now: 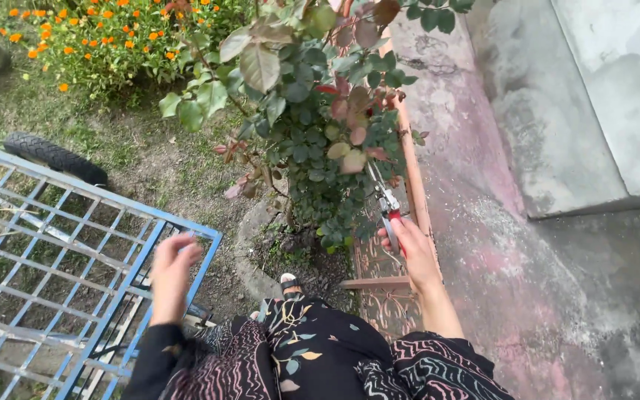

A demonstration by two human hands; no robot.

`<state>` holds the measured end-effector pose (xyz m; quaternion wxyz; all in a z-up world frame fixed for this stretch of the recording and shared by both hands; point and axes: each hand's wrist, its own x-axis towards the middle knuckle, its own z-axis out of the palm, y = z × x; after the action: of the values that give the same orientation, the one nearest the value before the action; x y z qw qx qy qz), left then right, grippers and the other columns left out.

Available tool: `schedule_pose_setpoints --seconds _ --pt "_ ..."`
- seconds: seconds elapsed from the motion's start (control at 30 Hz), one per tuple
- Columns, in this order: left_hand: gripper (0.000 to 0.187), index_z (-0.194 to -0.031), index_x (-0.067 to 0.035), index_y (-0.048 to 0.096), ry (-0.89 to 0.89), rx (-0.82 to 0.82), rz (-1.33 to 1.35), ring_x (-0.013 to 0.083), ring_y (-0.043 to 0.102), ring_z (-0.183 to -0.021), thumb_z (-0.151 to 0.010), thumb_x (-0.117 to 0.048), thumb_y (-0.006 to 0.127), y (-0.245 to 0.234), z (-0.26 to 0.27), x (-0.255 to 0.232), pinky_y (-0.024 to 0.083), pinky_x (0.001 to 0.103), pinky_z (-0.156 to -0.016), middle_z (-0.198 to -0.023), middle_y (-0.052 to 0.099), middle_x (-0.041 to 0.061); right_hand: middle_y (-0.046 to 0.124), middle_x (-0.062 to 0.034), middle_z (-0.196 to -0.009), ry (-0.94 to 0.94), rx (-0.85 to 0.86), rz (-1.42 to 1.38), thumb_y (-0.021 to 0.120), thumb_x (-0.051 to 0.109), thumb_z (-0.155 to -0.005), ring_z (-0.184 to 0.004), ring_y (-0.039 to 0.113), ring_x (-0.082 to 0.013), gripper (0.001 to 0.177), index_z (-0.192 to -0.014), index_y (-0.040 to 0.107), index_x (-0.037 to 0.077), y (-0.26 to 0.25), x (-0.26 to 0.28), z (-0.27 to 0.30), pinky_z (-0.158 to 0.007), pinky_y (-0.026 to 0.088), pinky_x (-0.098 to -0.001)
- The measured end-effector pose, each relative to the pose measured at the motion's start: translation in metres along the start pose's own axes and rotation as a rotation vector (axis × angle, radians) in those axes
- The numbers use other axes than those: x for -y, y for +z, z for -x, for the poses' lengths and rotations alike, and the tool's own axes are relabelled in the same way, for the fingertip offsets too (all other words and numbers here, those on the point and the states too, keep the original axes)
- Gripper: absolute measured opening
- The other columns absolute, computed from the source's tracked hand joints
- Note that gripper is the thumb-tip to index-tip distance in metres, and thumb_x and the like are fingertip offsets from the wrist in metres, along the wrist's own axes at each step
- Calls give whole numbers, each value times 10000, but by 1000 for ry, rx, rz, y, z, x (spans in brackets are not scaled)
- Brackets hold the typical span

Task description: Pruning various plants and trees in a garden using handheld shears.

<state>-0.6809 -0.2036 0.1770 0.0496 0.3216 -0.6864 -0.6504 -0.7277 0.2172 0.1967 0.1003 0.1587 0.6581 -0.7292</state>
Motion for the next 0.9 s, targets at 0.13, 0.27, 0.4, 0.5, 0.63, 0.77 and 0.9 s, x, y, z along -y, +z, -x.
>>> schedule_pose_setpoints --seconds 0.13,0.27,0.4,0.5,0.63,0.77,0.9 --pt "344 -1264 47 623 130 418 -45 380 673 -1118 -961 -110 663 118 11 -57 577 477 -934 -1194 644 266 725 -199 -1026 -67 -21 72 625 395 -1002 -858 697 -205 490 -1288 616 -3 -10 2 -7 -793 559 -304" --pt "626 -1426 108 435 -105 643 111 396 609 -1252 -979 -253 680 208 11 -79 548 487 -1013 -1333 576 308 727 -190 -1014 -103 -18 181 708 403 -957 -843 668 -201 513 -1285 634 16 -22 0 -16 -805 547 -311" --pt "754 -1436 144 381 -256 644 413 368 632 -1219 -919 -249 765 253 -5 -61 532 489 -1018 -1362 539 297 744 -159 -1007 -90 -17 206 718 407 -951 -826 661 -162 495 -1283 647 48 -32 -20 -24 -794 541 -288" --pt "493 -1265 90 547 -242 536 504 279 723 -1016 -893 -131 783 265 -11 -45 603 434 -936 -1157 654 183 735 -153 -1009 -69 23 193 718 405 -952 -833 636 -158 493 -1290 654 53 -29 -28 -28 -802 531 -288" --pt "332 -1134 -5 630 -197 442 427 162 748 -847 -871 -131 789 265 -18 -23 640 286 -805 -1047 731 109 756 -163 -988 -48 27 191 710 429 -955 -823 693 -173 478 -1253 671 56 -21 -31 -35 -777 557 -291" --pt "295 -1098 -37 679 -193 397 366 110 745 -758 -860 -160 802 262 -22 -5 618 188 -684 -1026 766 103 771 -179 -971 -44 69 248 703 443 -961 -793 715 -192 477 -1231 693 49 -23 -32 -50 -743 576 -301" --pt "278 -1075 -49 685 -195 363 368 84 735 -721 -855 -169 805 258 -18 1 596 155 -647 -1001 774 86 774 -165 -950 -51 87 254 699 431 -969 -763 728 -174 430 -1201 714 70 -12 -24 -53 -699 586 -286"
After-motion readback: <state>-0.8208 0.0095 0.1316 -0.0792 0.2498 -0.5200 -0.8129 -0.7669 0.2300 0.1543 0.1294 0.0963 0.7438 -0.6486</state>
